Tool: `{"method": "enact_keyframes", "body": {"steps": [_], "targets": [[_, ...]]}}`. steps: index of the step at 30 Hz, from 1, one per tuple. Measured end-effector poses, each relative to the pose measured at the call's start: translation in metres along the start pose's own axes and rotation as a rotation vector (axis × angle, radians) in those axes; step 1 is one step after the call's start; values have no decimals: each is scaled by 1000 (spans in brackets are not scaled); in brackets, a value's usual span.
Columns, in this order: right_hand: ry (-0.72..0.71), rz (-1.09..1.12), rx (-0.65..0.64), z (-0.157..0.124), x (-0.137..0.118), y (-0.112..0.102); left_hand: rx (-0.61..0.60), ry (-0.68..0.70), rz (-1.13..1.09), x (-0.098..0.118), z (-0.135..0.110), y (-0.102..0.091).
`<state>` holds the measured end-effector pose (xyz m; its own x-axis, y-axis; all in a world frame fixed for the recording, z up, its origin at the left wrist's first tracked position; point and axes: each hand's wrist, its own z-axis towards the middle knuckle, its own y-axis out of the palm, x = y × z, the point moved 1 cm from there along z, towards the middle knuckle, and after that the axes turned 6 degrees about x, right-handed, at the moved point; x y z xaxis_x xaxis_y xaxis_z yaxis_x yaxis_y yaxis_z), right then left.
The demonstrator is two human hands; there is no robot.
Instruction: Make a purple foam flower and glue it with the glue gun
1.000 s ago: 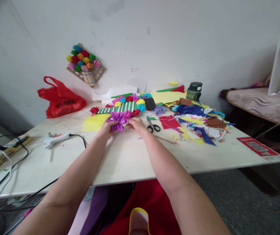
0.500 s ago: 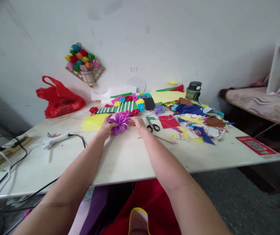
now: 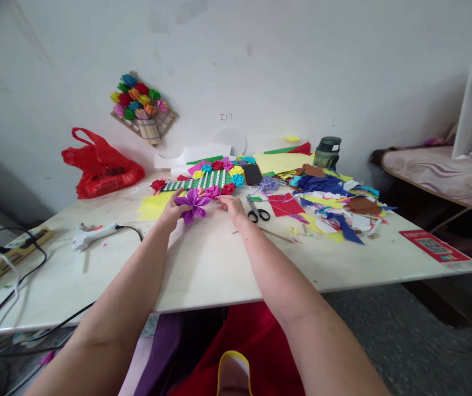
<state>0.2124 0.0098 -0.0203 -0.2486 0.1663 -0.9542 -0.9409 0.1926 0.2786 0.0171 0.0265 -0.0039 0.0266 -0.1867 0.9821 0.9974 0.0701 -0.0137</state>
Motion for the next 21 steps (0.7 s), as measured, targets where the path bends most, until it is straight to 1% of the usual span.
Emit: {"method": "enact_keyframes", "body": {"steps": [2,4,11,14,18,21], "targets": [[-20,-5,68,2,2,-2,-13,11,-18,1,-2,2],[-35,-16,104,4,2,-3,-34,9,-26,3,-5,5],[-87,-49,128,2,-2,-3,-68,-16,6,8,-13,14],[-119,-66,99,0,-4,-1,-81,-22,23,6,-12,16],[-174,-115,22,-3,-7,0,-113,-36,30,2,-11,18],[-224,-151,-25,-3,-7,1,-134,-22,25,0,-11,20]]}}
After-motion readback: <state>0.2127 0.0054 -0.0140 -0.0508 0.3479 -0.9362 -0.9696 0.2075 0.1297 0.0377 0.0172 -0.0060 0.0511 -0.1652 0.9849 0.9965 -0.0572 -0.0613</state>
